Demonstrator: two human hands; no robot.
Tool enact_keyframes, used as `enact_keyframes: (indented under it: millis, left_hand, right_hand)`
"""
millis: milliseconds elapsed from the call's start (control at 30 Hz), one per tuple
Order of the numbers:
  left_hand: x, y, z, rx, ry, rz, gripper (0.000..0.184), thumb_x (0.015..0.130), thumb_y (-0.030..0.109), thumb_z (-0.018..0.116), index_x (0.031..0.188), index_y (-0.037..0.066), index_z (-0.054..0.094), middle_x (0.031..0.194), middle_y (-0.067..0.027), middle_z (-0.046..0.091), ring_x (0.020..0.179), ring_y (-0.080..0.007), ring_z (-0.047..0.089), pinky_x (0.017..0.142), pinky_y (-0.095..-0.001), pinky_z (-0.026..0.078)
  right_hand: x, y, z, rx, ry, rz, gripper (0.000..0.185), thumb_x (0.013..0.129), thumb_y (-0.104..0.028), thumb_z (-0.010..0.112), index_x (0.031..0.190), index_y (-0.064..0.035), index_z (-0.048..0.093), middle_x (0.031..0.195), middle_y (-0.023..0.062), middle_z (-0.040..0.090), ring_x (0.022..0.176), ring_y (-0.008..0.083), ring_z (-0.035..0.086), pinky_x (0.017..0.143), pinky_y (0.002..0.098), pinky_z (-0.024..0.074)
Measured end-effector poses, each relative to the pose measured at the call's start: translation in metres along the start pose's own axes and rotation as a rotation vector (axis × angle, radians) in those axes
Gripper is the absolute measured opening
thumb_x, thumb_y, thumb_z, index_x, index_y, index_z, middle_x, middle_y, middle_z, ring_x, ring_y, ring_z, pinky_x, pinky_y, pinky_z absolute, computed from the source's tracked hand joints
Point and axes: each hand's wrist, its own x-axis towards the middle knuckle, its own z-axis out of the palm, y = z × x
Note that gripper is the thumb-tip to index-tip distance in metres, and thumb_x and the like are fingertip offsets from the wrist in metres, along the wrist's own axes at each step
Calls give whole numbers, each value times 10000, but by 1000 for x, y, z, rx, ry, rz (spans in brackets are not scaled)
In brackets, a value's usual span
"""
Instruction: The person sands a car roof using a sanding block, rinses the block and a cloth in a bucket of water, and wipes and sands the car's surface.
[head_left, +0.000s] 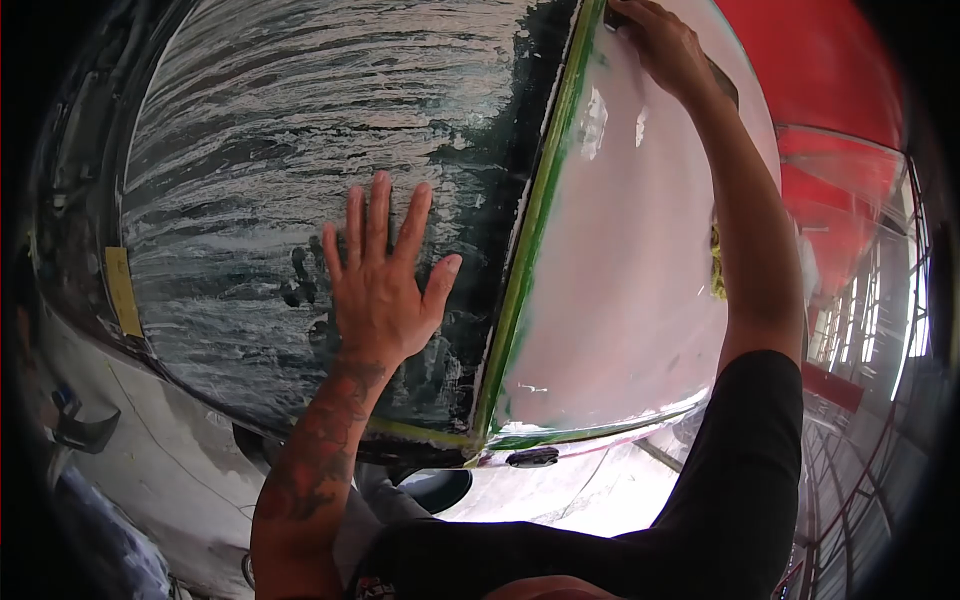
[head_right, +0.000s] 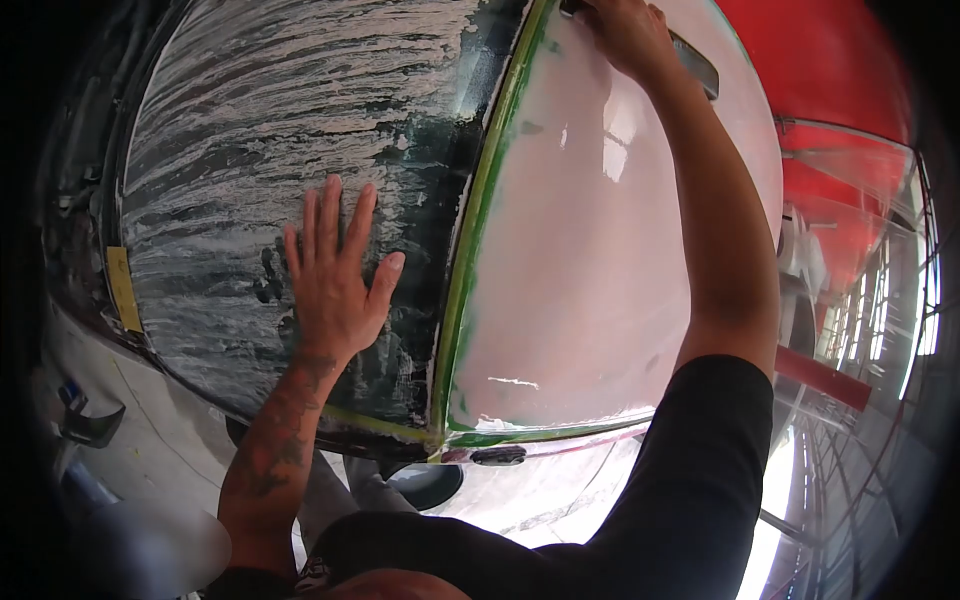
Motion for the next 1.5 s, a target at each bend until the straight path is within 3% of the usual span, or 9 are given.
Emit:
enact_keyframes:
  millis: [67, 367, 567, 667, 833, 933, 1200, 1233, 1500]
  left_hand:
    - [0, 1, 1, 1, 6, 4, 689, 1007, 537, 493, 1607, 254, 308, 1676, -124, 210, 1548, -382, 157, 1202, -644, 94]
    - [-1, 0, 2, 8, 15, 7, 689, 1006, 538, 495, 1605, 249, 314, 1671, -129, 222, 1544, -387, 166, 1194, -651, 114]
    - [0, 0, 0, 9, 18, 14, 687, 1007, 523, 504, 1607, 251, 308, 1672, -128, 219, 1544, -384, 169, 1196, -645, 114]
    - [0, 0, 2, 12, 15, 4, 687, 1007, 525, 502, 1607, 253, 307, 1672, -128, 218, 1544, -381, 169, 1198, -644, 110]
    - [-2, 1, -1, 24, 11, 10, 685, 1008, 531, 495, 1607, 256, 307, 1672, -124, 219, 1545, -373, 171, 1201, -640, 103]
    - [1, 1, -2, 9, -3, -3, 682, 1008, 530, 497, 1605, 258, 311, 1672, -122, 221, 1544, -371, 175, 1203, -637, 103]
    - [0, -1, 0, 3, 22, 14, 676, 1011, 534, 492, 1603, 260, 318, 1670, -123, 222, 1543, -383, 169, 1202, -641, 112]
    - [1, -2, 0, 1, 25, 14, 676, 1011, 534, 492, 1603, 260, 318, 1670, -123, 222, 1543, -383, 169, 1202, -641, 112]
    - [-1, -1, -1, -6, 19, 12, 667, 1012, 530, 497, 1601, 273, 318, 1670, -122, 222, 1543, -380, 169, 1203, -643, 113]
  right_hand:
    - [27, 0, -8, 25, -181, 262, 341, 927, -75, 641, 1267, -76, 662, 1284, 170, 655, 1137, 382, 633, 989, 463, 517]
    - [9, -6, -5, -80, -117, 99, 365, 941, -65, 612, 1304, -64, 650, 1318, 158, 650, 1179, 367, 622, 1005, 475, 512]
    - [22, -11, -11, -54, -235, 308, 346, 950, -64, 624, 1295, -66, 655, 1333, 152, 639, 1165, 352, 631, 1010, 475, 516]
    - [4, -14, -8, -60, -72, 48, 326, 952, -61, 625, 1276, -61, 663, 1321, 153, 643, 1133, 348, 649, 990, 483, 525]
    - [21, -18, -14, 54, -247, 352, 355, 956, -71, 636, 1309, -91, 653, 1355, 137, 622, 1217, 339, 597, 1047, 487, 486]
    - [-21, -37, -11, -66, -157, 148, 360, 967, -90, 632, 1326, -96, 642, 1397, 122, 593, 1254, 324, 572, 1068, 497, 466]
    - [-2, -46, -24, 9, -180, 215, 300, 946, -82, 641, 1241, -53, 683, 1286, 118, 665, 1118, 326, 650, 965, 456, 529]
    - [-23, -13, 10, -76, -25, 37, 417, 934, -141, 648, 1345, -203, 632, 1347, 65, 635, 1183, 320, 617, 1044, 464, 457]
    - [8, -39, -15, 6, -132, 262, 304, 937, -50, 623, 1232, -74, 690, 1274, 131, 673, 1069, 343, 676, 911, 457, 556]
